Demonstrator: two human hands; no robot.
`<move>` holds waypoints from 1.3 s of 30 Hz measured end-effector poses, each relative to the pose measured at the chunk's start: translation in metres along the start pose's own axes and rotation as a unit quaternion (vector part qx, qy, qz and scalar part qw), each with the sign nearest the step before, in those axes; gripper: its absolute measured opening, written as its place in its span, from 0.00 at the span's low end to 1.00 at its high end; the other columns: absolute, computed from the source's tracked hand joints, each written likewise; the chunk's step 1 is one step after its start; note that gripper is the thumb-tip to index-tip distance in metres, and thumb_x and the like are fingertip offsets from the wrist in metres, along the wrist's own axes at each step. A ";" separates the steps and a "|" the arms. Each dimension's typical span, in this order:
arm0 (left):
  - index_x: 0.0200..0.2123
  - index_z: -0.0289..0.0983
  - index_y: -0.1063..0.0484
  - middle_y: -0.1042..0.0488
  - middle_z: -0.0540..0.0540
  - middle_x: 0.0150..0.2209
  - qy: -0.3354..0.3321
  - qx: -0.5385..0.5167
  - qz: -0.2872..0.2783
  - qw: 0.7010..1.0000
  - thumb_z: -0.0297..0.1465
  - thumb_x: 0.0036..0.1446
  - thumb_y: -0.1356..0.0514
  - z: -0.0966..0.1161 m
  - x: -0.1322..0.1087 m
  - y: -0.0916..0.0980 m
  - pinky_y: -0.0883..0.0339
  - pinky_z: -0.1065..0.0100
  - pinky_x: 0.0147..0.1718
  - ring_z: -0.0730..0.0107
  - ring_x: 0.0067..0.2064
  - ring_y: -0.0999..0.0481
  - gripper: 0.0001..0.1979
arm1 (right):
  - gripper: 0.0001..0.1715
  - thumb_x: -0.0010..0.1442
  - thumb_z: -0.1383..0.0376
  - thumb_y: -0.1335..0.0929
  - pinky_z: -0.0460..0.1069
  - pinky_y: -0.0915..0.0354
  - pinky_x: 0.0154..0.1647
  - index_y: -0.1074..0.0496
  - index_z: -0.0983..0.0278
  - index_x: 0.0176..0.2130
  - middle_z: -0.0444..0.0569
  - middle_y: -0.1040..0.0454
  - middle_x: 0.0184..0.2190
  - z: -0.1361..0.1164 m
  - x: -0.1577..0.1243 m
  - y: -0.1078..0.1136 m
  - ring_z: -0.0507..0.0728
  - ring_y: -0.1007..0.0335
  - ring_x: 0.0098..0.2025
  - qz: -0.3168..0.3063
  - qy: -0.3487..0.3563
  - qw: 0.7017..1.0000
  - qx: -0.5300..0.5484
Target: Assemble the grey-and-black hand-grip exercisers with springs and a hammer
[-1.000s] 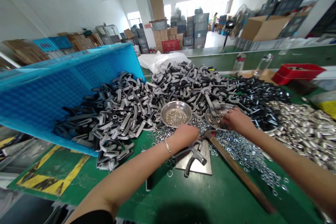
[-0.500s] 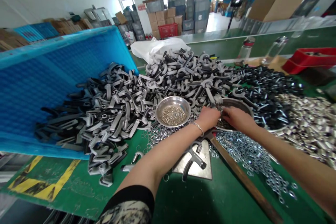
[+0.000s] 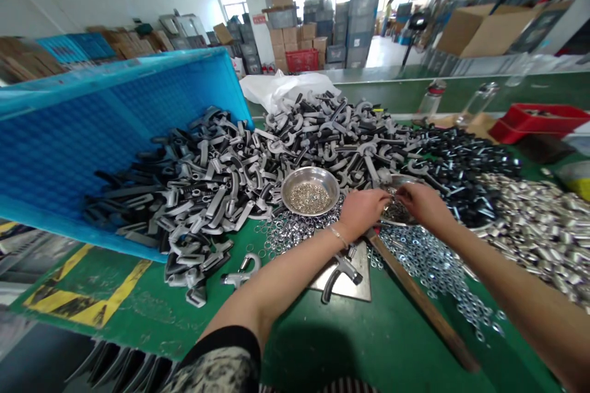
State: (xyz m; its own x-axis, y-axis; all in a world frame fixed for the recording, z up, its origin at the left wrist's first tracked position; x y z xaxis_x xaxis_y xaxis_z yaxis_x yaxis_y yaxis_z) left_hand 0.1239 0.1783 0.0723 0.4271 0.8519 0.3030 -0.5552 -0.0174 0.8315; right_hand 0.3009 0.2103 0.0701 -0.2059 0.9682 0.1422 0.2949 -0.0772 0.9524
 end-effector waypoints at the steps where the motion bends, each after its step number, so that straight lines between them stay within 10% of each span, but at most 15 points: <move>1: 0.47 0.40 0.25 0.21 0.46 0.46 0.014 -0.054 0.026 0.998 0.36 0.69 0.47 -0.003 -0.016 0.012 0.33 0.65 0.45 0.66 0.45 0.22 0.13 | 0.10 0.63 0.63 0.36 0.52 0.34 0.41 0.27 0.65 0.39 0.56 0.21 0.36 -0.009 -0.010 0.003 0.61 0.24 0.39 0.004 0.000 1.000 0.023; 6: 0.42 0.37 0.27 0.22 0.48 0.37 0.135 -0.288 0.084 0.944 0.37 0.65 0.43 -0.028 -0.103 0.051 0.32 0.70 0.37 0.72 0.36 0.25 0.11 | 0.17 0.65 0.51 0.38 0.47 0.35 0.21 0.32 0.60 0.38 0.42 0.24 0.23 -0.068 -0.079 -0.024 0.53 0.30 0.19 -0.144 -0.051 0.925 0.348; 12: 0.31 0.35 0.29 0.27 0.49 0.35 0.176 -0.244 0.061 0.952 0.30 0.60 0.41 -0.042 -0.150 0.041 0.35 0.69 0.41 0.70 0.39 0.29 0.06 | 0.14 0.64 0.53 0.38 0.46 0.40 0.17 0.33 0.60 0.35 0.44 0.20 0.29 -0.096 -0.103 -0.065 0.50 0.33 0.15 -0.119 -0.079 0.935 0.325; 25: 0.30 0.36 0.30 0.30 0.47 0.36 0.168 -0.081 0.041 0.982 0.26 0.59 0.43 -0.036 -0.152 0.012 0.36 0.62 0.47 0.64 0.43 0.30 0.05 | 0.10 0.68 0.61 0.39 0.50 0.37 0.35 0.32 0.62 0.39 0.54 0.22 0.37 -0.100 -0.100 -0.075 0.61 0.24 0.39 -0.106 0.050 0.988 0.098; 32: 0.32 0.36 0.29 0.30 0.46 0.37 0.138 0.001 -0.002 0.990 0.27 0.62 0.44 -0.031 -0.149 0.012 0.36 0.62 0.46 0.63 0.43 0.30 0.06 | 0.15 0.65 0.58 0.35 0.56 0.35 0.42 0.32 0.66 0.46 0.63 0.27 0.44 -0.078 -0.114 -0.046 0.69 0.30 0.48 -0.038 0.076 0.991 -0.104; 39: 0.39 0.33 0.28 0.28 0.41 0.40 -0.108 0.153 -0.145 0.972 0.25 0.66 0.49 -0.018 -0.131 0.023 0.39 0.59 0.49 0.60 0.44 0.29 0.10 | 0.12 0.66 0.58 0.39 0.55 0.35 0.37 0.33 0.63 0.37 0.56 0.25 0.32 -0.055 -0.120 -0.049 0.64 0.27 0.35 -0.095 0.042 0.995 0.002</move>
State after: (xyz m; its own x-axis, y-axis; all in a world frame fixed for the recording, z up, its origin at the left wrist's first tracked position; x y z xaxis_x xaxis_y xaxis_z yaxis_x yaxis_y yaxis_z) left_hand 0.0425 0.0755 0.0429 0.6920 0.7151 0.0984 -0.1658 0.0248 0.9859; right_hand 0.2598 0.0852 0.0214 -0.3362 0.9416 -0.0184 0.2469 0.1070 0.9631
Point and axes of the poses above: each hand's wrist, its own x-axis towards the middle knuckle, its own y-axis out of the back of the hand, z = x × y, the point moved 3 cm from there along x, towards the middle knuckle
